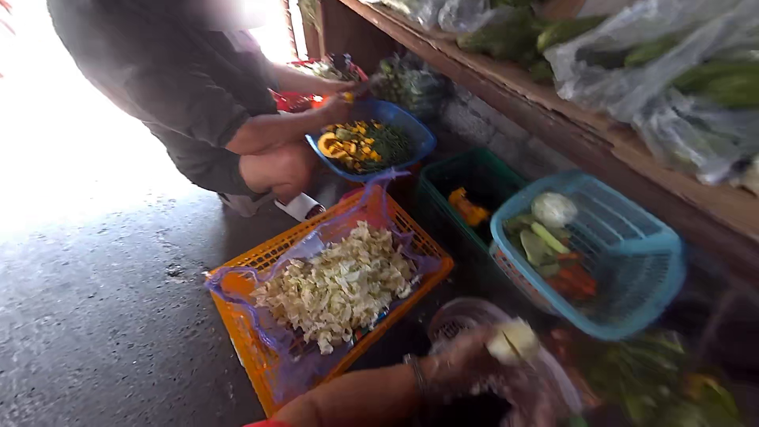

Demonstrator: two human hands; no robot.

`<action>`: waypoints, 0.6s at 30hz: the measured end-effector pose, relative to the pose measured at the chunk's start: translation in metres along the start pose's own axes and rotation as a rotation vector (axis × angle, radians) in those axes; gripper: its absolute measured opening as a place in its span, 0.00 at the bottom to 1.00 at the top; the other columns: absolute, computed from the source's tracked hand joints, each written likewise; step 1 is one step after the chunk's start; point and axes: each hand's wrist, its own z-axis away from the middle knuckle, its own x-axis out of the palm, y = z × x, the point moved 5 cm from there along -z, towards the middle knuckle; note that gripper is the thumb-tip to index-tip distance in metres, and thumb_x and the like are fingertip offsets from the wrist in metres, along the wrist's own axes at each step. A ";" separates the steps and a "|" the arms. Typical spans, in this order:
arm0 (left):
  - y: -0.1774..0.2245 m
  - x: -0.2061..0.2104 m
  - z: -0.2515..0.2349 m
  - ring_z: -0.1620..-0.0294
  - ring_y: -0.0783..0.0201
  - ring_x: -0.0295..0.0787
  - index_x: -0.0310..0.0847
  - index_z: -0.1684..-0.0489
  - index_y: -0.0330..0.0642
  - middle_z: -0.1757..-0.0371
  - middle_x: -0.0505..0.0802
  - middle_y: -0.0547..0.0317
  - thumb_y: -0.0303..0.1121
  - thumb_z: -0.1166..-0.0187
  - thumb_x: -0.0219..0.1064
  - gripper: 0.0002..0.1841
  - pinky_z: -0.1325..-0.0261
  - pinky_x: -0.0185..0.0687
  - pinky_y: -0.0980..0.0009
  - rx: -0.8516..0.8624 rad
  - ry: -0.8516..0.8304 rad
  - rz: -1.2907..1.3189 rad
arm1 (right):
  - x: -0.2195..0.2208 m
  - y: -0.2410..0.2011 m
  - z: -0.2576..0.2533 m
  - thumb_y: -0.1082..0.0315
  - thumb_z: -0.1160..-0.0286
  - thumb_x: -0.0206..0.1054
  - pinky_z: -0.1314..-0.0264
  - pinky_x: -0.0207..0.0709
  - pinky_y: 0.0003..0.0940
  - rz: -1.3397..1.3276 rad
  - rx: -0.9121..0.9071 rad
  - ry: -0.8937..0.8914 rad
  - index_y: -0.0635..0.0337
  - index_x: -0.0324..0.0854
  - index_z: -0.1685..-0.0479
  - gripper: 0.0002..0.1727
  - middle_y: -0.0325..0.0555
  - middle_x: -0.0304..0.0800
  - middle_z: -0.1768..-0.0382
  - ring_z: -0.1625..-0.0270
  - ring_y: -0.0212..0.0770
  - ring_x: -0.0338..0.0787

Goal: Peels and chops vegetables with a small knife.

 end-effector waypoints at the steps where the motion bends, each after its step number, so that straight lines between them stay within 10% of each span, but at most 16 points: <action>1: 0.007 -0.001 -0.001 0.46 0.64 0.89 0.75 0.32 0.33 0.46 0.91 0.53 0.32 0.08 0.50 0.16 0.38 0.86 0.65 0.001 0.029 0.011 | -0.002 -0.002 0.008 0.64 0.13 0.55 0.72 0.83 0.20 0.065 -0.076 0.109 0.64 0.70 0.28 0.20 0.29 0.93 0.63 0.72 0.23 0.88; 4: 0.022 0.003 -0.005 0.52 0.58 0.92 0.72 0.36 0.41 0.52 0.92 0.52 0.44 0.06 0.39 0.21 0.48 0.89 0.63 -0.146 0.262 0.362 | 0.008 -0.002 0.031 0.71 0.30 0.72 0.59 0.85 0.18 0.220 -0.226 0.135 0.67 0.82 0.44 0.16 0.29 0.93 0.57 0.61 0.18 0.89; 8: 0.040 0.010 -0.001 0.57 0.57 0.94 0.74 0.49 0.43 0.60 0.93 0.51 0.46 0.06 0.37 0.21 0.50 0.91 0.63 -0.062 0.395 0.646 | 0.039 0.005 0.042 0.48 0.40 0.82 0.31 0.80 0.19 0.264 -0.350 -0.038 0.67 0.80 0.32 0.39 0.39 0.88 0.33 0.32 0.19 0.84; 12: 0.050 0.016 0.007 0.57 0.55 0.94 0.72 0.47 0.44 0.58 0.92 0.50 0.49 0.07 0.37 0.22 0.52 0.91 0.63 -0.033 0.472 0.692 | 0.072 0.006 0.055 0.75 0.40 0.75 0.34 0.79 0.16 0.213 -0.463 0.063 0.76 0.83 0.49 0.19 0.46 0.93 0.48 0.41 0.19 0.87; 18: 0.080 0.006 0.022 0.55 0.60 0.92 0.59 0.21 0.37 0.46 0.87 0.47 0.40 0.04 0.38 0.22 0.51 0.91 0.66 0.065 0.402 0.074 | 0.062 0.005 0.063 0.68 0.26 0.72 0.40 0.84 0.19 0.325 -0.545 -0.063 0.66 0.85 0.52 0.11 0.43 0.94 0.54 0.48 0.22 0.91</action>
